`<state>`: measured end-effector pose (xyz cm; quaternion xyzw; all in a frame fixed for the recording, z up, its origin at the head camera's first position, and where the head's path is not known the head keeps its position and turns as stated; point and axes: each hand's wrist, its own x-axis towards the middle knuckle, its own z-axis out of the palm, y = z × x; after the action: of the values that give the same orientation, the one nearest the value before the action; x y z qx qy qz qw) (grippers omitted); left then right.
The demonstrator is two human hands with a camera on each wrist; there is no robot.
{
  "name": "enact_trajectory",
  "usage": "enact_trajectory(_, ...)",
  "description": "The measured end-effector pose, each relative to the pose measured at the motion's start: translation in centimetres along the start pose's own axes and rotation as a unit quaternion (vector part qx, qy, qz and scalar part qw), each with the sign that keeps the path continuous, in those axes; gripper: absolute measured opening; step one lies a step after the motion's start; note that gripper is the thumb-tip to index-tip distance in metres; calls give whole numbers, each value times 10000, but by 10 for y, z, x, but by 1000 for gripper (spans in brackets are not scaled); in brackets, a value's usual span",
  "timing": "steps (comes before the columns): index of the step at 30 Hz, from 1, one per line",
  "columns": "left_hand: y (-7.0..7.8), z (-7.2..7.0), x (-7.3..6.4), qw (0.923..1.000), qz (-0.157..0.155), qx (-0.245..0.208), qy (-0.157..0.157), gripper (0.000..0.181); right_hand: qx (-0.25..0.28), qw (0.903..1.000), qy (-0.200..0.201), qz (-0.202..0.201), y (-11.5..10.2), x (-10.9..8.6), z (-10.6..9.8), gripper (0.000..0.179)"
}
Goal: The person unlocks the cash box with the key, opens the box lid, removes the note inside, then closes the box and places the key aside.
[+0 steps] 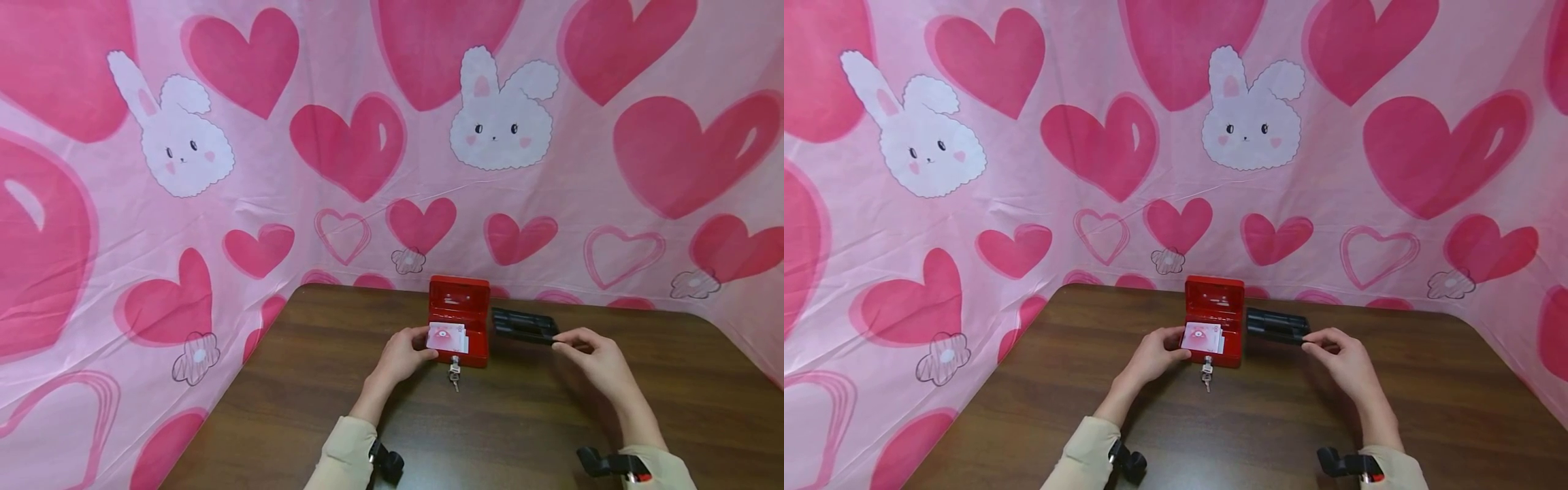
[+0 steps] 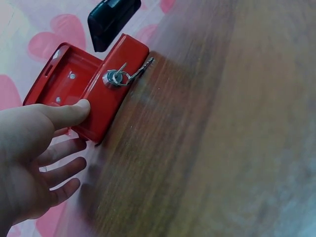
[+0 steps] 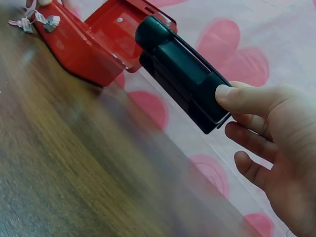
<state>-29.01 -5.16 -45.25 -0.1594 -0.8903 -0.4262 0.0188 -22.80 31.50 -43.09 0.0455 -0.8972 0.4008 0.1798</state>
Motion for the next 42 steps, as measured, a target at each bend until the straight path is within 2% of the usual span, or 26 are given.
enact_trajectory(10,-2,-1,0,10000,6,8,-10,52,-296,9992,264,77,7,0,12,22)
enact_trajectory(22,-3,-1,-1,9999,-24,-55,-83,52,-555,9975,62,423,12,-5,23,24)
enact_trajectory(29,-5,-1,0,10000,46,14,-41,52,-700,9960,220,518,15,-6,26,22)
enact_trajectory(42,-8,-2,0,9999,55,-33,-107,53,-718,9945,10,766,18,-7,28,26)
